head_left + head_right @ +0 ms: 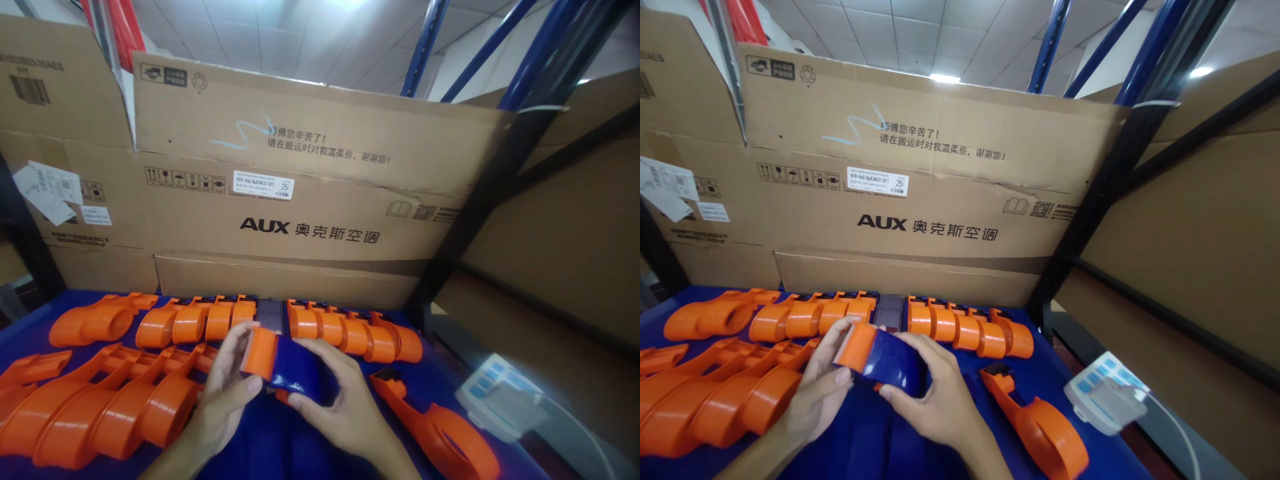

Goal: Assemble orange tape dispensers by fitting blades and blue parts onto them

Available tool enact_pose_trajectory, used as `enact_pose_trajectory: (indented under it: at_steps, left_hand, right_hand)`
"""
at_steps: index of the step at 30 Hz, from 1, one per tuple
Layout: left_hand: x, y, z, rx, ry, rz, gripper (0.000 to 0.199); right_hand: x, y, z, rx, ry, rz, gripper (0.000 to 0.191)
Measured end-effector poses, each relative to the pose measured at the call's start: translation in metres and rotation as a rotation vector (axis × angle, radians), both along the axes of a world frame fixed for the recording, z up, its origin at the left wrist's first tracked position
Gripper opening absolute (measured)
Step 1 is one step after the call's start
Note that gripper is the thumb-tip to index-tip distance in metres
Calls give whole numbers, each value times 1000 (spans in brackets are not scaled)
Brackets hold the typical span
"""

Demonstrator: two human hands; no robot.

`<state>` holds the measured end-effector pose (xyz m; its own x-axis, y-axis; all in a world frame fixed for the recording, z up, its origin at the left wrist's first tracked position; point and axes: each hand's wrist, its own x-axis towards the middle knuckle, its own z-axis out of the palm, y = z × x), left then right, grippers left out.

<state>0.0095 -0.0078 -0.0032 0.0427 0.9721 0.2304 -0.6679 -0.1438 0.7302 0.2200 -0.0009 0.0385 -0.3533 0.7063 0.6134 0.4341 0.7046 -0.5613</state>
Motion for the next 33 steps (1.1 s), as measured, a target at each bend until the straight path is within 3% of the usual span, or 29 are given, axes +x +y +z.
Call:
enact_pose_trajectory:
  at_steps: [3, 7, 14, 33]
  left_hand:
    - [4, -3, 8, 39, 32, 17, 62]
    - [12, -5, 16, 17, 92, 153, 57]
    - [7, 2, 2, 79, 258, 210, 47]
    - [0, 5, -1, 159, 420, 305, 39]
  right_hand:
    - [3, 3, -5, 91, -77, -31, 72]
    - [5, 7, -12, 245, -178, -72, 68]
    - [4, 9, -15, 435, -219, -69, 61]
    - [3, 9, -16, 465, -198, -37, 69]
